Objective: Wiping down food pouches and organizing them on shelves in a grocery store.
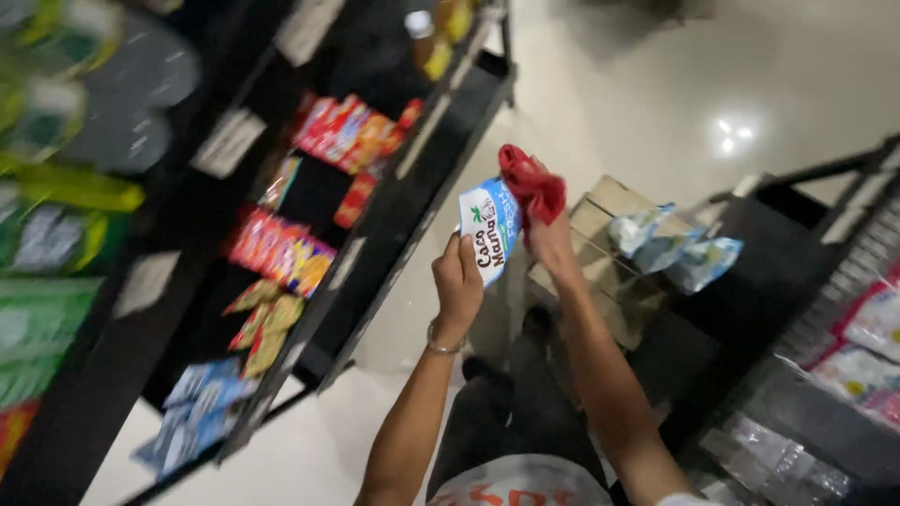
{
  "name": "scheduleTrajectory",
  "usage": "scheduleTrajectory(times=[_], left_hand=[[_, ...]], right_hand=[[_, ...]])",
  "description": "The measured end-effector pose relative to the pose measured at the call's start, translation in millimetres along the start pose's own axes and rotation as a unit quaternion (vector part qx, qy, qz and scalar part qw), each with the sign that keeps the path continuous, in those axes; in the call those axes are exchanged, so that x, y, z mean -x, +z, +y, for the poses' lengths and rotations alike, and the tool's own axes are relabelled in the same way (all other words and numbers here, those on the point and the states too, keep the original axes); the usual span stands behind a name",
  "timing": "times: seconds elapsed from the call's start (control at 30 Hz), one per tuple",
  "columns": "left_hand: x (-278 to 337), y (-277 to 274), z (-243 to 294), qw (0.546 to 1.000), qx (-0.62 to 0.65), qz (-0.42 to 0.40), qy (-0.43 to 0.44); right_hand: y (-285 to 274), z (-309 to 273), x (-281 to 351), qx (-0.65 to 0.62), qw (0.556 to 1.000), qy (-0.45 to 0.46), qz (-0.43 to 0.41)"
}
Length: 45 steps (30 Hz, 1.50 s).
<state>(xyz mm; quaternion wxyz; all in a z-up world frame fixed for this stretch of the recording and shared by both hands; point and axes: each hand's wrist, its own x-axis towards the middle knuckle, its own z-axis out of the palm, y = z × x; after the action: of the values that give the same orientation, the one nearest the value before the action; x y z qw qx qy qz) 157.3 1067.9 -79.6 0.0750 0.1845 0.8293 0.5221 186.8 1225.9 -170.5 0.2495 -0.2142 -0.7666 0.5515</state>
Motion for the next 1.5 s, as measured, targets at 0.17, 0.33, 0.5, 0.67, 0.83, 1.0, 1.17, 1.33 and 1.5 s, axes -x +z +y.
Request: scheduleTrajectory(times=[0.17, 0.33, 0.5, 0.67, 0.83, 1.0, 1.17, 1.33, 1.5], left_hand=[[39.4, -96.3, 45.0, 1.0, 0.009, 0.025, 0.014], [113.8, -159.7, 37.6, 0.988, -0.055, 0.067, 0.128], [155.4, -207.9, 87.3, 0.988, -0.13, 0.086, -0.025], [160.3, -241.2, 101.6, 0.977, -0.12, 0.175, -0.01], [159.0, -270.6, 140.8, 0.959, -0.115, 0.25, -0.067], [169.9, -293.0, 165.2, 0.939, -0.103, 0.312, -0.1], [179.5, -291.7, 137.6, 0.938, -0.176, 0.292, -0.06], [203.9, -334.4, 170.8, 0.951, -0.221, 0.191, -0.101], [219.9, -379.7, 167.7, 0.977, -0.195, 0.053, -0.072]], right_hand=[[49.5, -134.9, 67.1, -0.311, 0.949, -0.001, -0.052], [77.8, -191.4, 109.7, -0.038, 0.958, -0.265, -0.098], [159.3, -44.5, 128.0, -0.199, 0.885, 0.297, -0.297], [188.8, -60.4, 203.8, -0.479, 0.703, 0.382, -0.362], [143.0, -133.9, 214.0, -0.57, 0.668, 0.37, -0.303], [94.9, -294.3, 187.1, -0.21, 0.92, -0.154, -0.293], [122.5, -278.1, 186.4, -0.143, 0.819, -0.487, -0.267], [177.9, -180.5, 161.9, -0.124, 0.827, -0.383, -0.392], [219.8, -155.9, 149.7, -0.417, 0.593, 0.407, -0.556]])
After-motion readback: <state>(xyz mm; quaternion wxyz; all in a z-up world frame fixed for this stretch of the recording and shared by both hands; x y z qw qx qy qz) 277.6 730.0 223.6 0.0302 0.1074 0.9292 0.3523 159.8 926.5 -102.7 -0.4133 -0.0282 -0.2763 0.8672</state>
